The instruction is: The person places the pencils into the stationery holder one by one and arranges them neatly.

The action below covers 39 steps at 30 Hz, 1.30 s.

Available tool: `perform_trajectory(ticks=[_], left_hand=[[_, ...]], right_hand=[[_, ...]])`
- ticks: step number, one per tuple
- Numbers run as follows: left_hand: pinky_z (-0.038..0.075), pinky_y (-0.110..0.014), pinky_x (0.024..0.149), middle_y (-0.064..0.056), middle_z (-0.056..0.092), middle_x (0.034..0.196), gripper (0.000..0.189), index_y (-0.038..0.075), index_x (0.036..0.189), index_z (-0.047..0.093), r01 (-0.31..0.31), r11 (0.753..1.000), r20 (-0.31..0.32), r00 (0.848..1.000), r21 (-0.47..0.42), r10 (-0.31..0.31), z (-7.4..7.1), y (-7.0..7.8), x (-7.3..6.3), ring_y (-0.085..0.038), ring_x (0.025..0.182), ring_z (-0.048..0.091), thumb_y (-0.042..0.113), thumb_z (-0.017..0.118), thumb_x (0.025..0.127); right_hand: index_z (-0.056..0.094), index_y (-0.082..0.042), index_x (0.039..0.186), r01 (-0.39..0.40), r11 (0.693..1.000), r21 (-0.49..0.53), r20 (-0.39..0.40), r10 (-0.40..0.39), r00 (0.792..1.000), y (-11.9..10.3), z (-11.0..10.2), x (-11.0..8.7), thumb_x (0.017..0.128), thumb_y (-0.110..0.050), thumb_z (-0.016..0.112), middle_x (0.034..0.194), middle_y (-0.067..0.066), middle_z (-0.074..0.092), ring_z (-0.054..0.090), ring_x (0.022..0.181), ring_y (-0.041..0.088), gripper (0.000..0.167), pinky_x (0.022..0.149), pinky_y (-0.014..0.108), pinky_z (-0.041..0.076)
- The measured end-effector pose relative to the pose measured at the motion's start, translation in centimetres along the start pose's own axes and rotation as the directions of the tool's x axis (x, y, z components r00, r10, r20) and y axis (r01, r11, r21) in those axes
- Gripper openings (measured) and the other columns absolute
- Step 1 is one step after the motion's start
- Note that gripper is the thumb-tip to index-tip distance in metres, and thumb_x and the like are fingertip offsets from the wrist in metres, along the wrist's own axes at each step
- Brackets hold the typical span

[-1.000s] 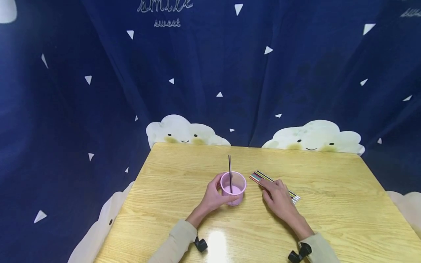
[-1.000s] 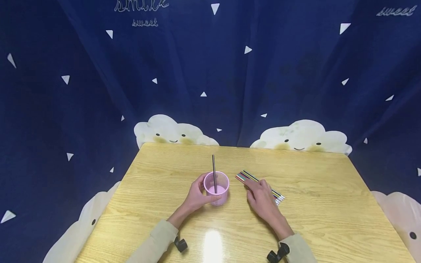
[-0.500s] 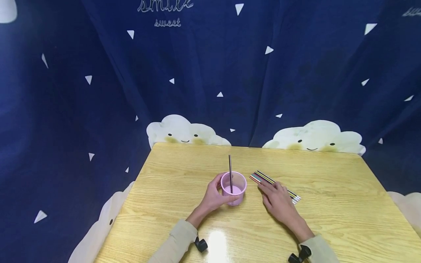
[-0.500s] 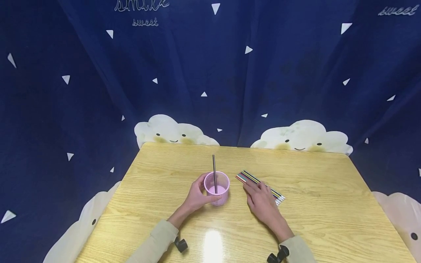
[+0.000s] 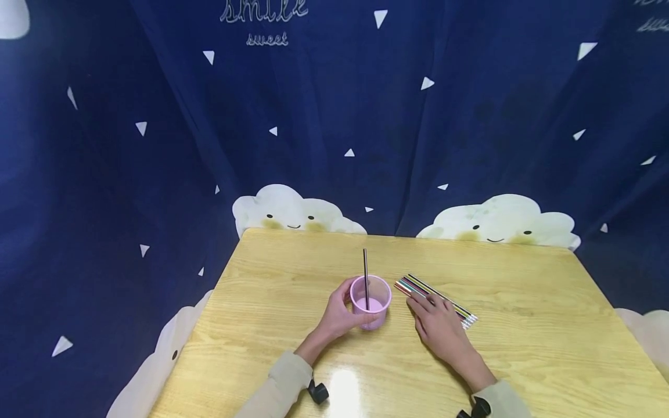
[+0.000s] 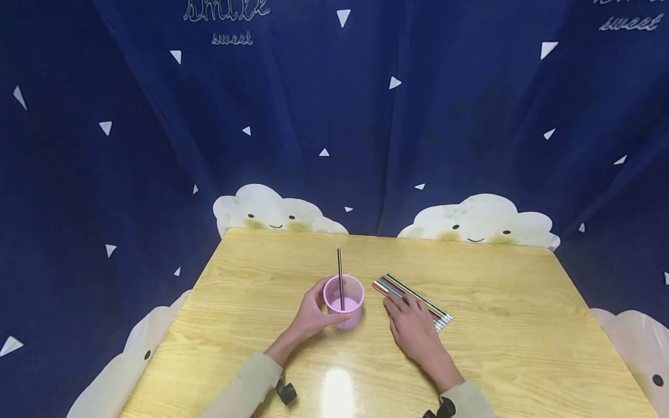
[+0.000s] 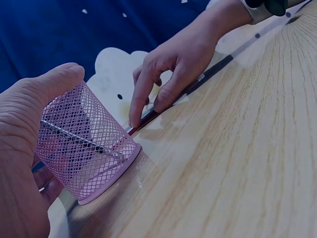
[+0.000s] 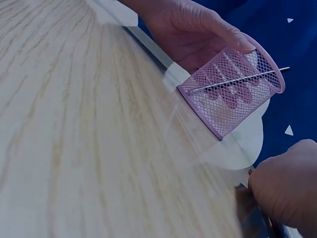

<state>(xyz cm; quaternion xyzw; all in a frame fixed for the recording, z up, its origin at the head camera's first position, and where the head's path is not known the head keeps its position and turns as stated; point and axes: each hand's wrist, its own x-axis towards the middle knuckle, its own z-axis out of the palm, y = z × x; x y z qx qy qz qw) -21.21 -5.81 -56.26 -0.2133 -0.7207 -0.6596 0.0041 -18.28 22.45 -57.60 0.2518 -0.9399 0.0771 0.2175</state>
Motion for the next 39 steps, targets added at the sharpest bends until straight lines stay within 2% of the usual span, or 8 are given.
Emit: perform_trajectory(ticks=[6, 10, 14, 19, 23, 30, 36, 39], left_hand=[[0.047, -0.068, 0.104, -0.029, 0.063, 0.134, 0.086, -0.002, 0.145, 0.054, -0.002, 1.0, -0.009, 1.0, -0.012, 0.001, 0.2, 0.1, -0.2, -0.048, 0.119, 0.062, 0.002, 0.093, 0.069], [0.044, -0.072, 0.103, -0.036, 0.06, 0.133, 0.083, -0.009, 0.144, 0.052, -0.009, 0.999, -0.003, 1.0, -0.037, 0.009, 0.2, 1.5, -0.2, -0.055, 0.118, 0.06, -0.002, 0.091, 0.07], [0.048, -0.067, 0.102, -0.038, 0.06, 0.13, 0.081, -0.01, 0.142, 0.053, -0.024, 0.999, -0.005, 1.0, -0.046, 0.023, 0.1, 3.1, -0.5, -0.056, 0.115, 0.06, -0.003, 0.089, 0.07], [0.052, -0.061, 0.102, -0.038, 0.062, 0.128, 0.082, -0.01, 0.142, 0.053, -0.037, 0.999, -0.013, 0.999, -0.033, 0.037, 0.2, 3.5, -0.6, -0.055, 0.113, 0.061, -0.004, 0.089, 0.069], [0.05, -0.065, 0.102, -0.036, 0.062, 0.13, 0.081, -0.009, 0.142, 0.054, -0.029, 0.999, -0.004, 1.0, -0.032, 0.029, 0.1, 3.1, -0.5, -0.054, 0.114, 0.062, -0.002, 0.09, 0.07], [0.05, -0.063, 0.103, -0.03, 0.064, 0.133, 0.084, -0.003, 0.145, 0.054, -0.021, 1.0, -0.015, 1.0, -0.007, 0.02, 0.2, 0.1, -0.1, -0.049, 0.117, 0.063, -0.001, 0.092, 0.069], [0.054, -0.05, 0.103, -0.019, 0.067, 0.133, 0.084, 0.007, 0.144, 0.058, -0.009, 1.0, -0.011, 1.0, -0.005, 0.009, 0.0, -0.2, -0.1, -0.036, 0.117, 0.066, 0.007, 0.095, 0.069], [0.055, -0.044, 0.103, -0.017, 0.067, 0.133, 0.083, 0.009, 0.144, 0.058, -0.014, 1.0, -0.009, 1.0, 0.006, 0.014, 0.0, -0.2, -0.1, -0.033, 0.116, 0.066, 0.011, 0.096, 0.069]], right_hand=[[0.07, -0.007, 0.132, 0.031, 1.0, -0.004, -0.006, -0.031, 1.0, -0.3, 0.3, -0.1, 0.091, -0.016, 0.066, 0.136, 0.013, 0.068, 0.059, 0.115, 0.038, 0.042, 0.089, 0.056, 0.047], [0.07, -0.006, 0.131, 0.037, 0.999, -0.006, -0.008, -0.037, 0.999, -0.4, 0.4, -0.1, 0.09, -0.014, 0.066, 0.134, 0.014, 0.068, 0.059, 0.113, 0.037, 0.042, 0.086, 0.054, 0.047], [0.069, -0.005, 0.132, 0.049, 0.999, -0.01, -0.002, -0.049, 0.999, -0.4, 0.4, -0.1, 0.091, -0.013, 0.066, 0.135, 0.015, 0.067, 0.059, 0.112, 0.037, 0.042, 0.087, 0.054, 0.048], [0.068, -0.003, 0.132, 0.071, 0.997, -0.017, -0.005, -0.071, 0.997, -0.5, 0.4, -0.1, 0.09, -0.012, 0.067, 0.134, 0.016, 0.067, 0.06, 0.114, 0.038, 0.042, 0.089, 0.054, 0.05], [0.068, -0.002, 0.131, 0.075, 0.997, -0.005, -0.018, -0.075, 0.997, -0.5, 0.5, -0.1, 0.09, -0.011, 0.068, 0.132, 0.017, 0.067, 0.06, 0.114, 0.039, 0.042, 0.089, 0.055, 0.05], [0.07, -0.003, 0.128, 0.069, 0.998, -0.005, -0.038, -0.069, 0.997, -0.6, 0.7, -0.1, 0.09, -0.01, 0.069, 0.13, 0.016, 0.068, 0.061, 0.111, 0.039, 0.039, 0.087, 0.054, 0.051], [0.074, -0.002, 0.123, 0.073, 0.997, 0.033, -0.084, -0.07, 0.994, -0.7, 0.9, 0.1, 0.094, -0.008, 0.067, 0.122, 0.015, 0.071, 0.063, 0.102, 0.036, 0.031, 0.082, 0.05, 0.054], [0.074, -0.001, 0.12, 0.075, 0.996, 0.041, -0.083, -0.071, 0.994, -0.8, 0.9, 0.3, 0.096, -0.006, 0.063, 0.119, 0.015, 0.071, 0.062, 0.096, 0.034, 0.027, 0.078, 0.047, 0.054]])
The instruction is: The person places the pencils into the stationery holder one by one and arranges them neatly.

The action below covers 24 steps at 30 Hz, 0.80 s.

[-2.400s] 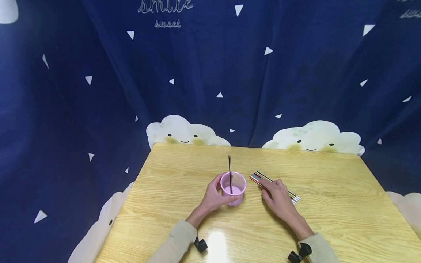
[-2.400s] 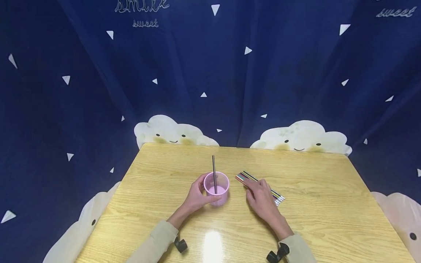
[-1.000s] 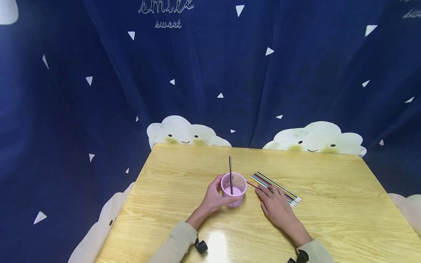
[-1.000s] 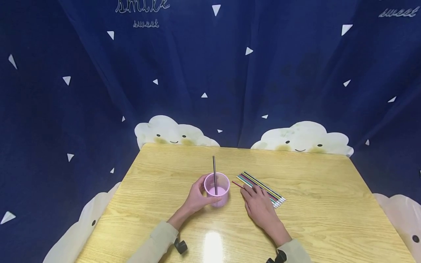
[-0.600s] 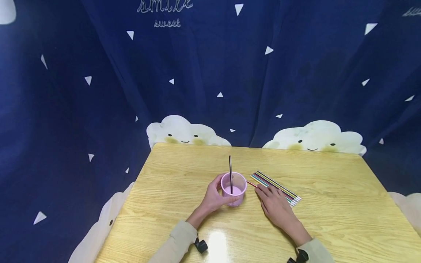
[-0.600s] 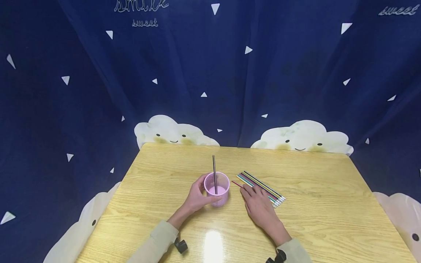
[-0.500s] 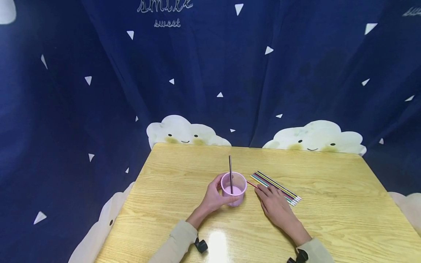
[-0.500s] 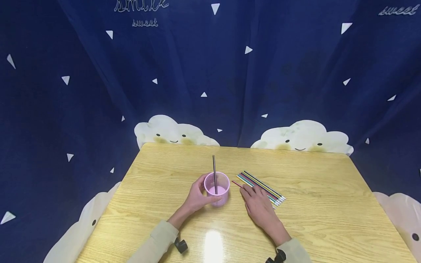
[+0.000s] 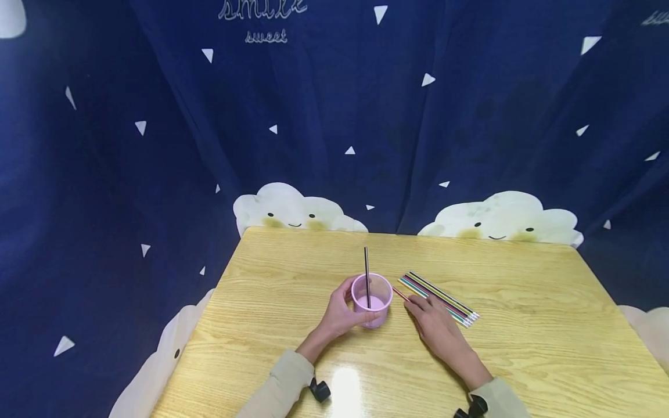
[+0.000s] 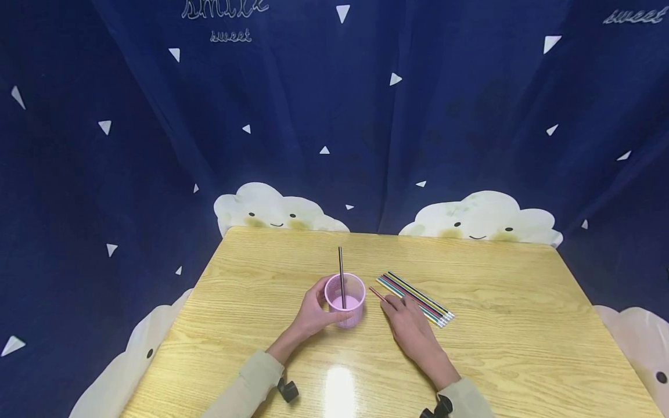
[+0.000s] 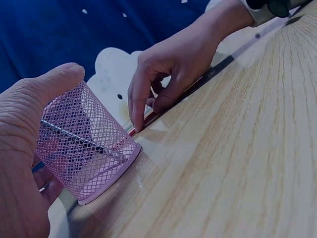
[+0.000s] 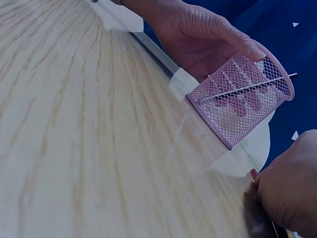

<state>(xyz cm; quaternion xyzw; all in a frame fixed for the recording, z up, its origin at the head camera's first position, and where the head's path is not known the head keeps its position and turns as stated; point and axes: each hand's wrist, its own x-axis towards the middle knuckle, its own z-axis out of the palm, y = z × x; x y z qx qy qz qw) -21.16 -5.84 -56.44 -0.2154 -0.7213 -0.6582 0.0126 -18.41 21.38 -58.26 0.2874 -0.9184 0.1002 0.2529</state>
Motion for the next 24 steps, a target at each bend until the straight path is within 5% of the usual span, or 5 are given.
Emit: perform_trajectory(ticks=[24], left_hand=[[0.052, -0.045, 0.108, -0.019, 0.065, 0.136, 0.085, 0.008, 0.145, 0.056, 0.009, 1.0, 0.011, 1.0, -0.004, -0.009, -0.02, -0.02, -0.03, -0.029, 0.121, 0.064, 0.012, 0.095, 0.07]], right_hand=[[0.074, 0.0, 0.117, -0.017, 0.997, 0.081, -0.027, 0.019, 0.999, 0.06, -0.15, 0.25, 0.085, 0.001, 0.072, 0.112, 0.018, 0.071, 0.066, 0.102, 0.037, 0.033, 0.089, 0.052, 0.055]])
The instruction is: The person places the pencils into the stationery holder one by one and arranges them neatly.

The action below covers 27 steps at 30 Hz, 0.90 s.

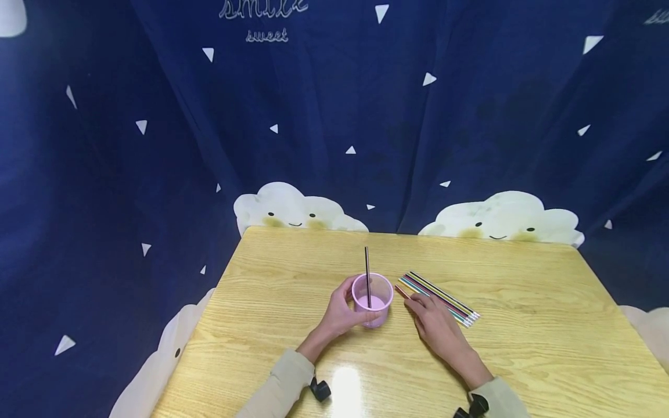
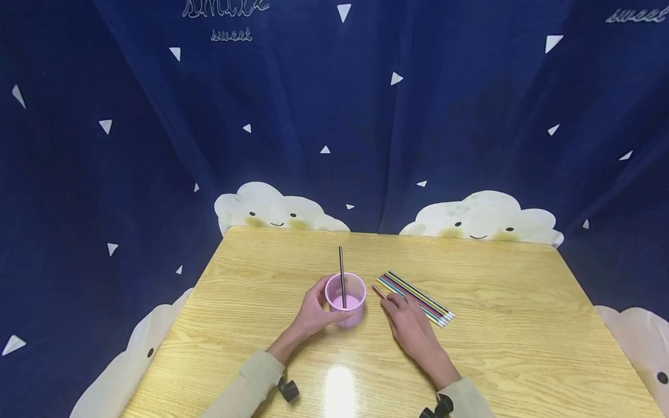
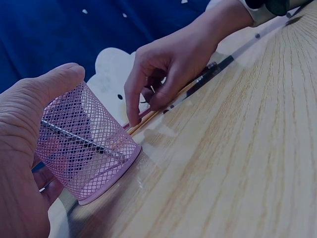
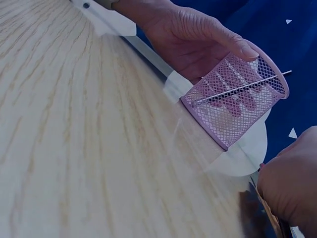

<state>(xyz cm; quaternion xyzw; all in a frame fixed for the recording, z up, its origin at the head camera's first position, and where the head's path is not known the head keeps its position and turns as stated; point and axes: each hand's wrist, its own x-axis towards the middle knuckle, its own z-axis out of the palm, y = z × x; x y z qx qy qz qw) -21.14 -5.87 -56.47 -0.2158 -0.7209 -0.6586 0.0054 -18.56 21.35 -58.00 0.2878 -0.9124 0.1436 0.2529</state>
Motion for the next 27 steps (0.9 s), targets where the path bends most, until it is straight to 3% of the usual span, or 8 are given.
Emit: perform_trajectory(ticks=[6, 27], left_hand=[[0.052, -0.052, 0.107, -0.02, 0.065, 0.136, 0.085, 0.009, 0.145, 0.057, 0.012, 1.0, 0.002, 1.0, 0.01, -0.012, 0.0, 0.0, 0.0, -0.031, 0.12, 0.065, 0.014, 0.096, 0.07], [0.054, -0.042, 0.105, -0.017, 0.067, 0.133, 0.083, 0.009, 0.143, 0.058, -0.013, 1.0, -0.001, 1.0, 0.021, 0.013, 0.0, 0.1, 0.0, -0.028, 0.119, 0.066, 0.012, 0.095, 0.07]], right_hand=[[0.074, -0.003, 0.119, -0.022, 0.999, 0.03, 0.001, 0.022, 1.0, 0.1, -0.3, 0.1, 0.082, 0.001, 0.07, 0.113, 0.015, 0.069, 0.066, 0.104, 0.037, 0.038, 0.09, 0.052, 0.055], [0.076, -0.005, 0.119, -0.077, 0.987, 0.143, -0.02, 0.081, 0.997, 0.1, -2.7, 1.7, 0.083, 0.004, 0.075, 0.123, 0.01, 0.074, 0.073, 0.105, 0.031, 0.037, 0.081, 0.051, 0.058]])
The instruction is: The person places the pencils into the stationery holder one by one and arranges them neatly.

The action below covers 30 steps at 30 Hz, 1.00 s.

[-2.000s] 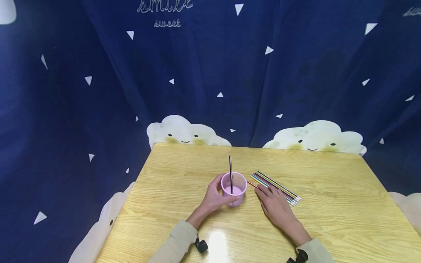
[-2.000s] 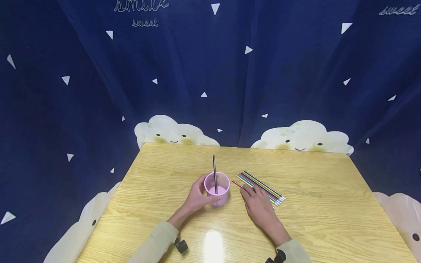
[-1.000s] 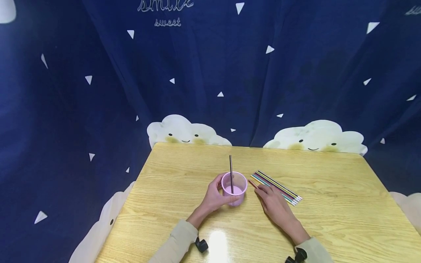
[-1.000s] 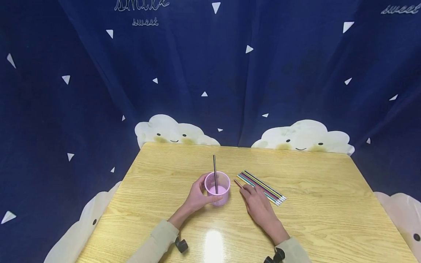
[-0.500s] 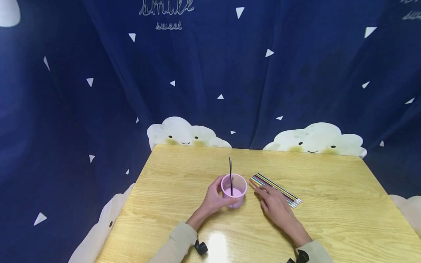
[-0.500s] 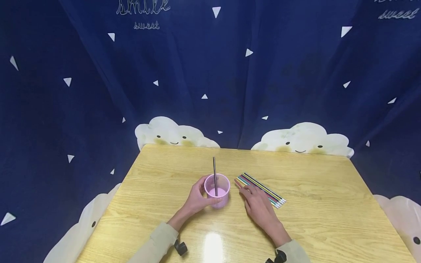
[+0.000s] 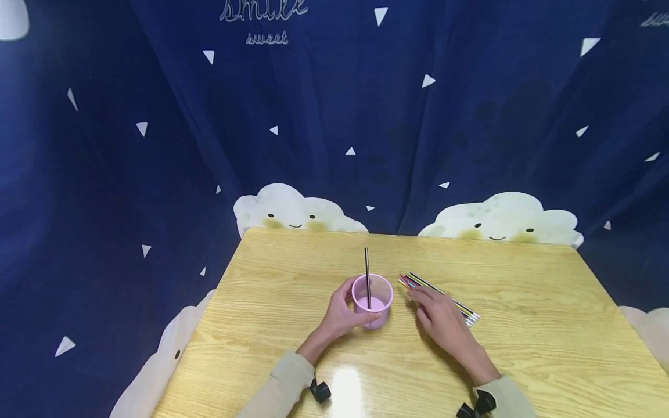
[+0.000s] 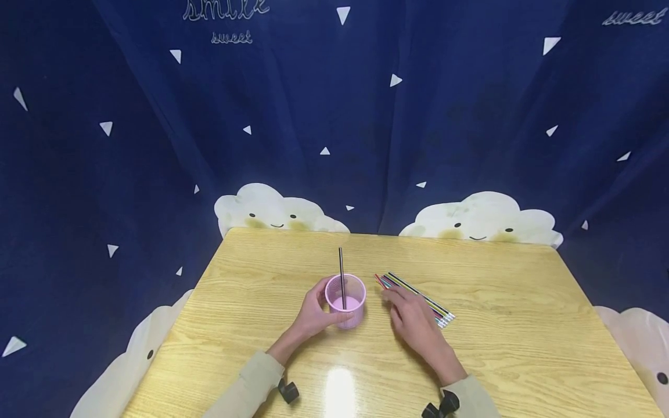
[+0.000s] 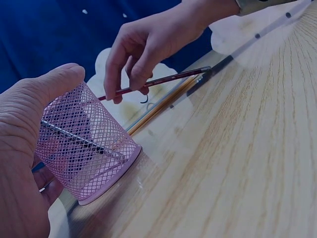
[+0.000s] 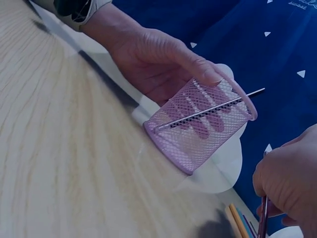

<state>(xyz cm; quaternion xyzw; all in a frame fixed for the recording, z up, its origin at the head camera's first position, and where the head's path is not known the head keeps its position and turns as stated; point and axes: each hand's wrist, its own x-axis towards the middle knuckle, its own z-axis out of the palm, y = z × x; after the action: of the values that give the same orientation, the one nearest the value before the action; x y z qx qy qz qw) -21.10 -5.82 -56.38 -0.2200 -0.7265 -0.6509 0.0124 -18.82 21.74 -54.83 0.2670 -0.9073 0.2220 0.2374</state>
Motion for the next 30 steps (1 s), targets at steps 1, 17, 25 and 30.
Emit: perform_trajectory(ticks=[1, 17, 25, 30], left_hand=[[0.054, -0.041, 0.105, -0.017, 0.067, 0.133, 0.083, 0.009, 0.144, 0.058, 0.001, 1.0, 0.0, 1.0, -0.002, -0.001, 0.0, 0.0, 0.0, -0.028, 0.119, 0.066, 0.012, 0.095, 0.07], [0.055, -0.047, 0.101, -0.021, 0.066, 0.133, 0.085, 0.008, 0.145, 0.057, -0.003, 1.0, -0.001, 1.0, 0.004, 0.003, 0.0, -0.1, 0.0, -0.029, 0.115, 0.066, 0.013, 0.095, 0.069], [0.055, -0.051, 0.102, -0.022, 0.066, 0.132, 0.084, 0.009, 0.144, 0.057, -0.006, 1.0, -0.005, 1.0, -0.004, 0.006, 0.0, -0.2, 0.0, -0.029, 0.115, 0.066, 0.012, 0.095, 0.069], [0.054, -0.051, 0.103, -0.026, 0.064, 0.134, 0.085, 0.003, 0.145, 0.056, -0.018, 1.0, 0.001, 1.0, -0.008, 0.018, 0.0, -0.3, 0.1, -0.028, 0.117, 0.066, 0.011, 0.095, 0.07]], right_hand=[[0.076, -0.005, 0.119, -0.003, 1.0, 0.006, -0.002, 0.003, 1.0, -0.1, -0.1, 0.1, 0.083, 0.004, 0.075, 0.123, 0.011, 0.074, 0.073, 0.104, 0.031, 0.037, 0.08, 0.051, 0.058], [0.072, -0.007, 0.127, -0.023, 0.981, 0.194, -0.041, 0.032, 0.999, -0.7, -1.7, 1.6, 0.084, 0.012, 0.076, 0.122, 0.012, 0.073, 0.074, 0.1, 0.027, 0.048, 0.083, 0.047, 0.062], [0.068, -0.005, 0.132, -0.022, 0.965, 0.262, -0.04, 0.034, 0.999, -0.5, -1.7, 2.1, 0.082, 0.015, 0.077, 0.125, 0.012, 0.071, 0.073, 0.09, 0.023, 0.054, 0.084, 0.028, 0.059], [0.068, 0.001, 0.128, 0.02, 0.952, 0.307, -0.105, 0.013, 0.994, -0.6, -1.8, 2.8, 0.074, 0.021, 0.078, 0.122, 0.016, 0.071, 0.074, 0.084, 0.024, 0.059, 0.089, 0.013, 0.053]])
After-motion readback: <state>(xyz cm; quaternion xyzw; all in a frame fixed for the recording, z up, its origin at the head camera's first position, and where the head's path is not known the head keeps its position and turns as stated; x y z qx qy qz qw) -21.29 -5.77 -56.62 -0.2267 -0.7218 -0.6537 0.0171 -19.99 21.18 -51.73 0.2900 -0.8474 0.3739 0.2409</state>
